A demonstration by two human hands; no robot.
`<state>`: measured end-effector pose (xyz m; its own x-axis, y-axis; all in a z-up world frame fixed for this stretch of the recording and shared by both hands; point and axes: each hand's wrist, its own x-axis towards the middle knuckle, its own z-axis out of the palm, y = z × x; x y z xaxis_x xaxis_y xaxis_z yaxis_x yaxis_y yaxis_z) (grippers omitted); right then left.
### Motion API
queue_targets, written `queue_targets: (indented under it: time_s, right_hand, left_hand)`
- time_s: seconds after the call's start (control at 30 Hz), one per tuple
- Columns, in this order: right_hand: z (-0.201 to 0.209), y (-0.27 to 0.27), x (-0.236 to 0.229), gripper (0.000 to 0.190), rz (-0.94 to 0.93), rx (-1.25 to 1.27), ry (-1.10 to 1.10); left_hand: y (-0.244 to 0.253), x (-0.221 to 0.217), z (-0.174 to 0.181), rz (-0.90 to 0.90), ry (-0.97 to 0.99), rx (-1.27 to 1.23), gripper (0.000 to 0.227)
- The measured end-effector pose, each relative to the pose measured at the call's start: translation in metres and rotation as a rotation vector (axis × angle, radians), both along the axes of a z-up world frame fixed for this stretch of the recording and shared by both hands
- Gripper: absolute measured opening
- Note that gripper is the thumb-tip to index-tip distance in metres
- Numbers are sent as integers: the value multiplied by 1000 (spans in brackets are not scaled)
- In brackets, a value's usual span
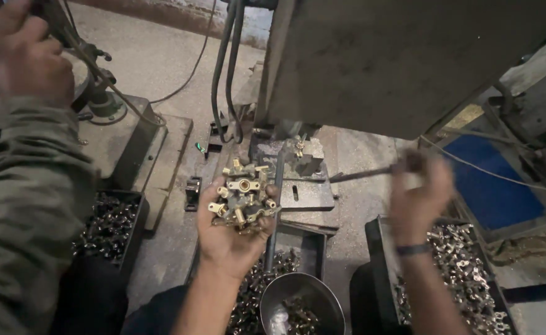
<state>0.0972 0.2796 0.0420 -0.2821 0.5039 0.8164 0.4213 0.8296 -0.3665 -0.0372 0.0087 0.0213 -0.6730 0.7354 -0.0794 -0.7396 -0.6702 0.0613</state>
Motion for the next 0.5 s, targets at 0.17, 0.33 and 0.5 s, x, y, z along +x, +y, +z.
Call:
queue_targets:
  time_s: [0.17,0.33,0.5]
  right_hand:
    - [-8,-108,-42,10,489,-602,-203]
    - [-32,-138,-59,15,762,-1062,100]
    - [-34,-150,-54,16,765,-1146,131]
  left_hand:
    - [-5,-5,-2,-92,40,144,40]
    - [-25,-18,-4,-42,71,106,45]
    - [-52,-33,-1,35,112,144,47]
